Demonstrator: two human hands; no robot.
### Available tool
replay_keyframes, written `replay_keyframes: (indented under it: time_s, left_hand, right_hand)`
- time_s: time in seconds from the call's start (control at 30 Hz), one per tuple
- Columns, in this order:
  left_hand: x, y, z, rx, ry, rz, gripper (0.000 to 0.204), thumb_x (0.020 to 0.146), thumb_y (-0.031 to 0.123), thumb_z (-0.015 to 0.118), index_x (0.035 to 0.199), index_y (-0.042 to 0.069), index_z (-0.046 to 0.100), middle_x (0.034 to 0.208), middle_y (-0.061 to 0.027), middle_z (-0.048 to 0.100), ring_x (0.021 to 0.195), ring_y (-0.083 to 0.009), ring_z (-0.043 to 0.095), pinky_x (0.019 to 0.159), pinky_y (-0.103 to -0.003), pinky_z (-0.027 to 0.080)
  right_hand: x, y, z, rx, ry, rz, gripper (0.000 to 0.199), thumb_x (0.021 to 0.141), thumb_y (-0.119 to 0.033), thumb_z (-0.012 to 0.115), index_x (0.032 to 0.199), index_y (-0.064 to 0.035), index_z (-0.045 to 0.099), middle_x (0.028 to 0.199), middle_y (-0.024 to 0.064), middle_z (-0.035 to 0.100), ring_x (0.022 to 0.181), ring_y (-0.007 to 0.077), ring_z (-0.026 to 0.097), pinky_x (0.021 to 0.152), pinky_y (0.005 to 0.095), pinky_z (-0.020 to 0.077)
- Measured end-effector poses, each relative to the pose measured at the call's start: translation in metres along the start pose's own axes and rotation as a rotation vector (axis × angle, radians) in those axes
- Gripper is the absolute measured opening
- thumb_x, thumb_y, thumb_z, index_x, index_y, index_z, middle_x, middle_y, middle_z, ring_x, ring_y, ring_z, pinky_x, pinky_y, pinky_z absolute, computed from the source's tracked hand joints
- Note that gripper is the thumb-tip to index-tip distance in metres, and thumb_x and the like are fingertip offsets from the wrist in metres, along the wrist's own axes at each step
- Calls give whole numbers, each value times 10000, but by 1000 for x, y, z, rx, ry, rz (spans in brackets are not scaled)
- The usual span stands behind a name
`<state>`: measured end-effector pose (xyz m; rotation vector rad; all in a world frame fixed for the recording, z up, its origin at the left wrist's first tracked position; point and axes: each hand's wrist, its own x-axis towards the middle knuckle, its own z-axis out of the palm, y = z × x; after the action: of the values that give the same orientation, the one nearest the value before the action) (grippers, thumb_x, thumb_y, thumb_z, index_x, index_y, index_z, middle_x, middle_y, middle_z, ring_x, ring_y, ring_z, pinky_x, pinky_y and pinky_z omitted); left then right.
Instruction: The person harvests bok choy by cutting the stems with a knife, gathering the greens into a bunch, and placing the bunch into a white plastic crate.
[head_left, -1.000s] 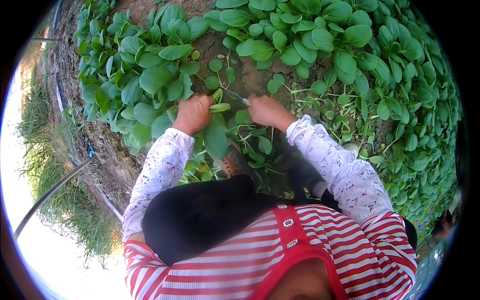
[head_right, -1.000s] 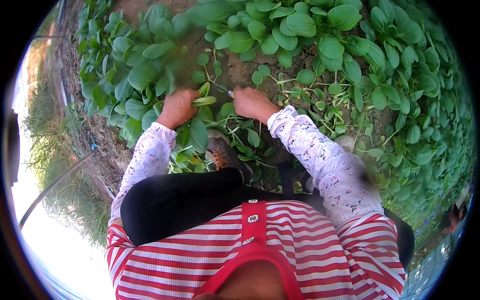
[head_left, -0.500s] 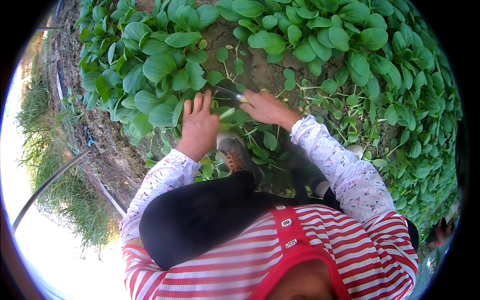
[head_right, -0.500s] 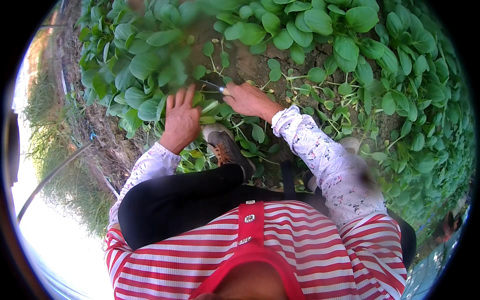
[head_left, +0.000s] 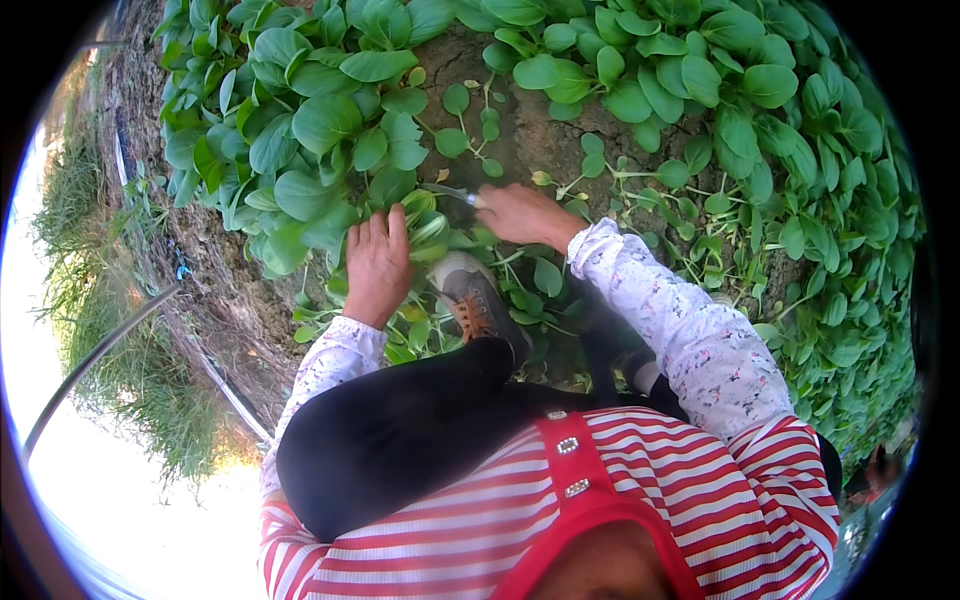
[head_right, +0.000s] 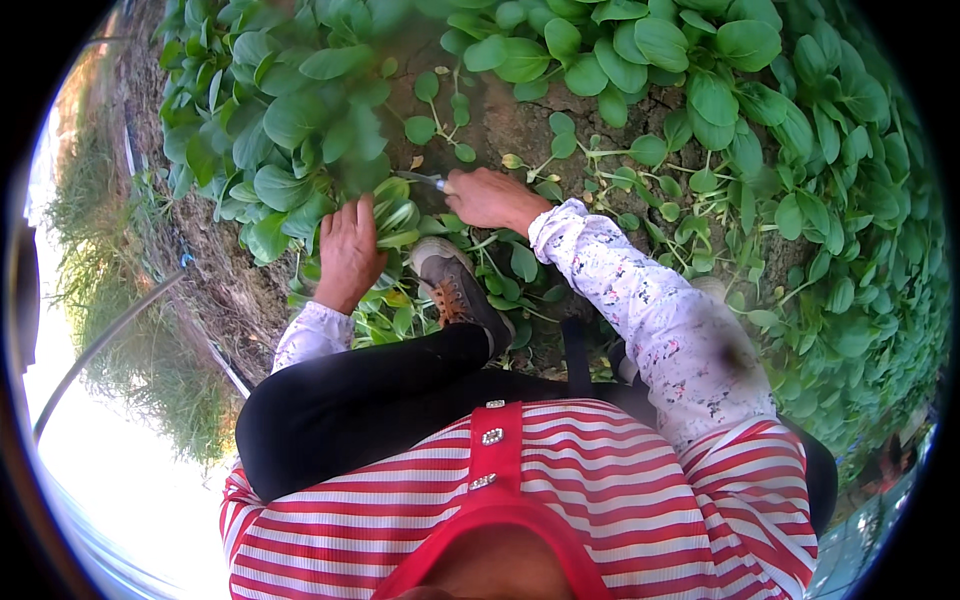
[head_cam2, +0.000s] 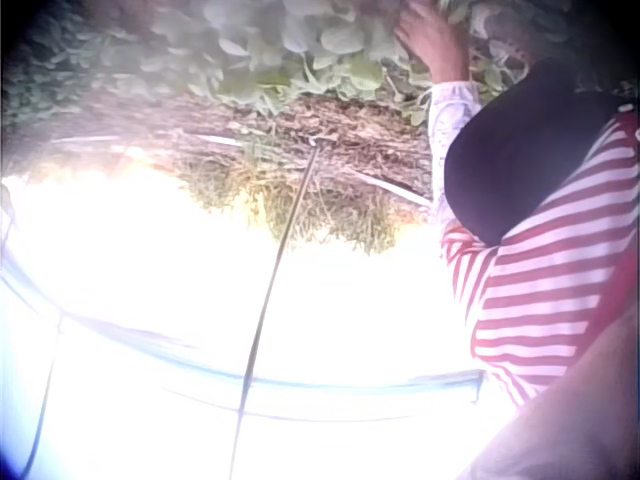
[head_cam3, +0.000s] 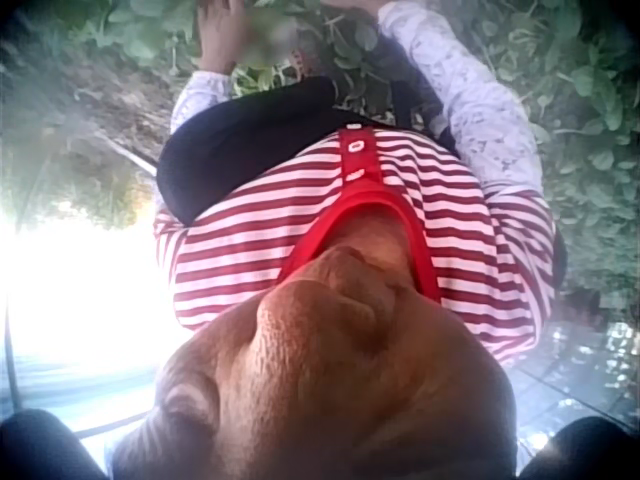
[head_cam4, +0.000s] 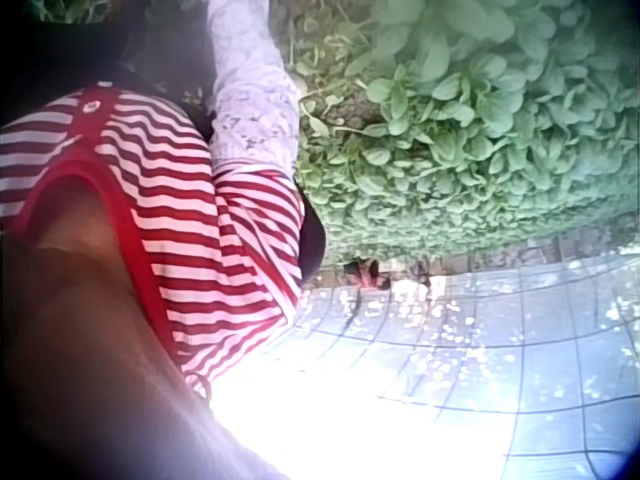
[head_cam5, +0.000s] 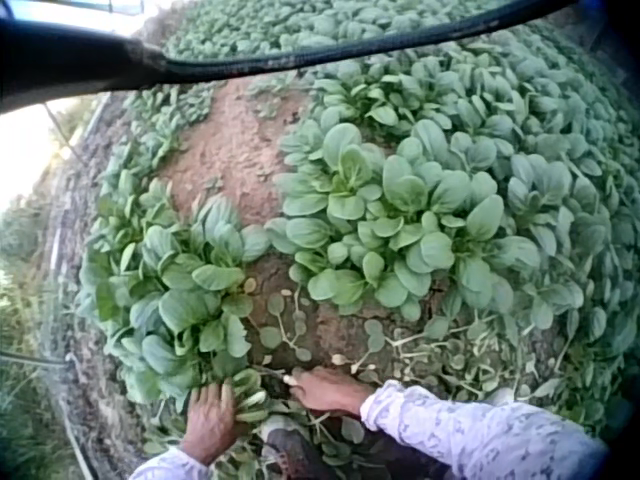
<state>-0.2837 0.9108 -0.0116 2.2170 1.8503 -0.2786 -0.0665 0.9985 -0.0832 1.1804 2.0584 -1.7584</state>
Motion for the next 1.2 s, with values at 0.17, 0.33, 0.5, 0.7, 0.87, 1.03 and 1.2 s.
replay_keyframes:
  time_s: [0.17,0.33,0.5,0.7,0.87,1.03,1.2]
  left_hand:
    - [-7,-12,24,106,-66,-66,750,646,74,646,1343,-64,405,1056,-164,567,940,-317,564,873,-420,420]
    - [-26,-29,33,127,-33,-86,575,701,52,568,1261,-59,499,986,-151,601,892,-299,583,822,-402,426]
    - [17,14,-66,86,-167,121,89,684,5,575,764,42,585,879,-119,593,860,-264,596,762,-367,424]
    - [112,33,-89,506,-31,505,122,713,140,612,763,77,703,1342,-184,503,1315,-310,388,1055,-411,318]
    - [187,0,-94,843,-227,356,243,875,280,543,939,171,751,1494,-138,398,1466,-308,165,1185,-480,30]
    - [188,-41,-79,742,-241,294,240,860,260,555,971,154,740,1358,-177,518,1411,-368,273,1183,-510,41]
    - [170,-55,-69,630,-109,297,191,822,238,590,860,143,751,1124,-147,592,1232,-333,446,1107,-458,225]
  right_hand:
    - [7,-5,9,-50,20,1,302,901,-198,493,1077,40,553,967,285,649,910,462,624,804,522,483]
    - [-17,9,15,-44,41,-37,270,901,-215,525,1033,20,543,861,270,646,819,461,623,727,523,476]
    - [-6,25,-1,311,419,-50,287,889,-273,598,978,-9,529,800,250,623,777,447,608,672,502,451]
    - [21,13,-27,376,591,4,362,903,-339,569,1004,8,540,883,262,644,858,467,609,746,524,456]
    - [40,-14,-51,287,498,28,354,909,-320,555,1047,6,539,918,273,645,871,460,616,766,527,458]
    - [54,-39,-66,249,459,51,348,921,-292,537,1089,12,524,957,289,645,927,461,617,818,530,471]
    - [80,-34,-59,245,434,76,362,920,-290,536,1111,16,558,983,297,642,956,453,621,846,527,473]
